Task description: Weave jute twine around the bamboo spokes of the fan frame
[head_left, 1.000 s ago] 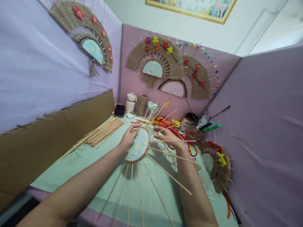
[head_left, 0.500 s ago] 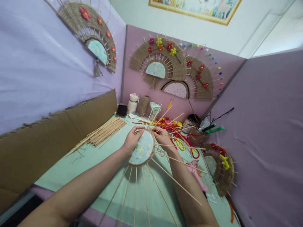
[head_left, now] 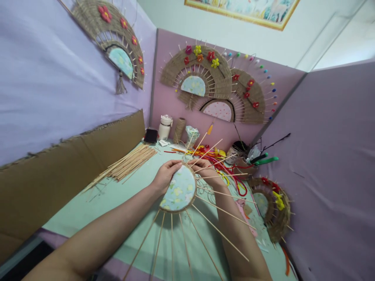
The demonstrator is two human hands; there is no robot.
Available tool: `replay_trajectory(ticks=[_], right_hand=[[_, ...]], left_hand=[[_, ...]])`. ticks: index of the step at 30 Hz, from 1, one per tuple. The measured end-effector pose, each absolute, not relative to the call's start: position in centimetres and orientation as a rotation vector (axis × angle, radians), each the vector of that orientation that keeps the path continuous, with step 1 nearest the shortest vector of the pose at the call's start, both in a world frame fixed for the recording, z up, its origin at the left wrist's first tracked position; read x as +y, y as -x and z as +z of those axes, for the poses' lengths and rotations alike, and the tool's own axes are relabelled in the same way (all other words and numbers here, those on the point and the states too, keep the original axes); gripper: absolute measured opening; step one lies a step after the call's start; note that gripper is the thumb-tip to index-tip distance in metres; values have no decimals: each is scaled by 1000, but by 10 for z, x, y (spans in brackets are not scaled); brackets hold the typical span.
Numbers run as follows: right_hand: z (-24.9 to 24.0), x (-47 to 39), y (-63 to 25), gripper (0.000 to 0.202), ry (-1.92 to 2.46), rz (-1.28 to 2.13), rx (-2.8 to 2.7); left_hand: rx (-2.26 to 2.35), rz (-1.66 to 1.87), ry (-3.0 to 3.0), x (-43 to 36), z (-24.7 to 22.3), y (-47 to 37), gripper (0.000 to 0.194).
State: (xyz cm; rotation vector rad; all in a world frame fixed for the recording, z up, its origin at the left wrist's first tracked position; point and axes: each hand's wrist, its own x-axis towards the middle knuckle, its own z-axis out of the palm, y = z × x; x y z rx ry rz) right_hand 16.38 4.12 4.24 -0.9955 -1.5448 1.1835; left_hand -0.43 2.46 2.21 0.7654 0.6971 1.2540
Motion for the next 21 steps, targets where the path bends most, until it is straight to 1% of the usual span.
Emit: replay_trajectory(ticks=[8, 15, 21], right_hand=[[44, 38, -168, 18, 1032, 1247, -1541], [37, 40, -166, 25, 1002, 1512, -1358], [21, 49, -168, 30, 1001, 1618, -1259]], left_hand=[[700, 1233, -758, 19, 26, 1, 38], [709, 1211, -755, 21, 19, 0, 37], [737, 1216, -730, 21, 14, -3, 39]])
